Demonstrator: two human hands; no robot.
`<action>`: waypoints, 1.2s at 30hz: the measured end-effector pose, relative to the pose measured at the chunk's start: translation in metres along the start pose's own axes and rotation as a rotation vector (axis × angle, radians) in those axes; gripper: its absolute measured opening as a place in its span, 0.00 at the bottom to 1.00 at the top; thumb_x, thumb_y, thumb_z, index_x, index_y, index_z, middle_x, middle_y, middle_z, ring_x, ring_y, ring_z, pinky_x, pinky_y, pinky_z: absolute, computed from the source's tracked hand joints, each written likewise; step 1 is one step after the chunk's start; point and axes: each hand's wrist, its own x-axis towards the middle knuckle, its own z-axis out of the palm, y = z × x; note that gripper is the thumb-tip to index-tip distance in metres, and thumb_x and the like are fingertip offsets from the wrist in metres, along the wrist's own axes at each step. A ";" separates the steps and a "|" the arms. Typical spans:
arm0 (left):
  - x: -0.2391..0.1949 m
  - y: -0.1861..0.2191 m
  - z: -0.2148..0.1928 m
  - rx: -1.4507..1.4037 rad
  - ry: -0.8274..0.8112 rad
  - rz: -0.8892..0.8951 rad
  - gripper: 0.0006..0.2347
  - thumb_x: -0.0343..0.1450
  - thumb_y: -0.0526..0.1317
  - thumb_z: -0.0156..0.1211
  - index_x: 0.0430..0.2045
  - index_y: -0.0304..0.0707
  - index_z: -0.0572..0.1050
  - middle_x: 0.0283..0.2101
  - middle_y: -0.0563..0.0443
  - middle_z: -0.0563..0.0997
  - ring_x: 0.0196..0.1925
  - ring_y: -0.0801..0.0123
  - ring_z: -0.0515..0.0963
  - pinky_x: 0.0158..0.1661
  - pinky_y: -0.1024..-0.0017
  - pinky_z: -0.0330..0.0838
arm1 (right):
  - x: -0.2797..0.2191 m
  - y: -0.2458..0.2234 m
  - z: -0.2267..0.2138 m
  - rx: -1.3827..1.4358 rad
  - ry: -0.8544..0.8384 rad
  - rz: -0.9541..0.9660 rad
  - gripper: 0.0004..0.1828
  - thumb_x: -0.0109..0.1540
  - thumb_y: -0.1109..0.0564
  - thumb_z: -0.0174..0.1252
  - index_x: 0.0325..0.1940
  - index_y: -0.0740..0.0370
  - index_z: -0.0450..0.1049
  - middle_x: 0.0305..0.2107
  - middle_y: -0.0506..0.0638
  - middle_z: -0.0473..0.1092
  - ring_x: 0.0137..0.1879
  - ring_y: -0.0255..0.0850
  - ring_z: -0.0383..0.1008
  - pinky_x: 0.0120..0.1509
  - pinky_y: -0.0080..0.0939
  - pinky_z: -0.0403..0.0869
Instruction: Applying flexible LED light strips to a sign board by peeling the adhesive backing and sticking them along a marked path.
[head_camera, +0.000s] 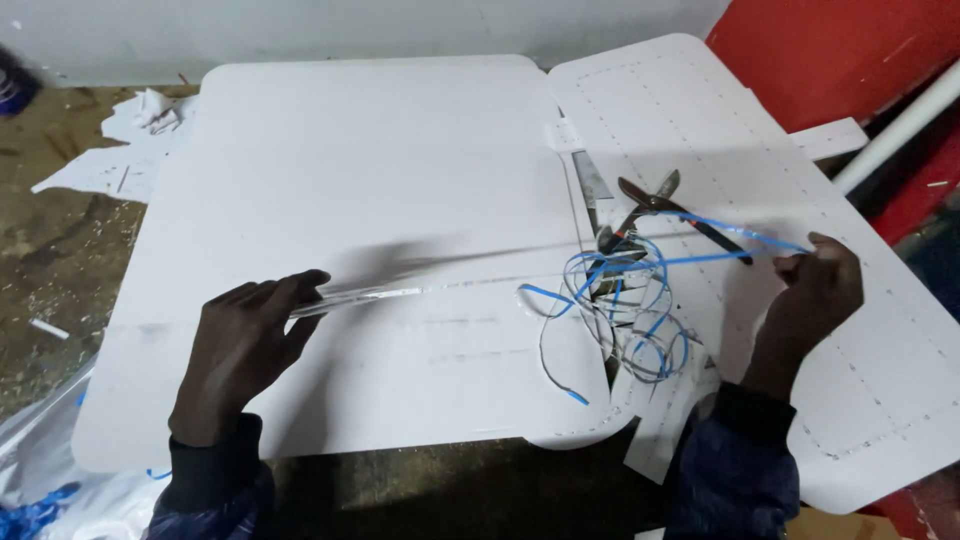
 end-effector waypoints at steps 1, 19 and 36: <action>0.004 0.000 0.004 0.032 0.009 0.009 0.19 0.75 0.40 0.73 0.62 0.49 0.80 0.50 0.58 0.92 0.46 0.59 0.90 0.43 0.61 0.82 | -0.006 -0.001 -0.007 -0.120 -0.093 0.067 0.20 0.76 0.52 0.52 0.69 0.66 0.66 0.43 0.66 0.76 0.48 0.52 0.79 0.52 0.48 0.78; 0.018 0.050 0.011 -0.115 -0.230 -0.023 0.14 0.75 0.39 0.69 0.56 0.50 0.82 0.39 0.47 0.93 0.41 0.45 0.92 0.46 0.51 0.85 | -0.160 -0.156 0.146 0.168 -1.370 -0.079 0.12 0.74 0.56 0.61 0.59 0.59 0.85 0.24 0.58 0.82 0.32 0.52 0.85 0.40 0.54 0.81; 0.025 0.076 -0.011 -0.171 -0.420 -0.226 0.15 0.72 0.40 0.69 0.54 0.51 0.84 0.41 0.39 0.94 0.46 0.33 0.92 0.50 0.41 0.84 | -0.148 -0.152 0.089 0.078 -0.820 0.111 0.50 0.64 0.52 0.76 0.86 0.64 0.61 0.79 0.69 0.62 0.87 0.69 0.53 0.91 0.69 0.54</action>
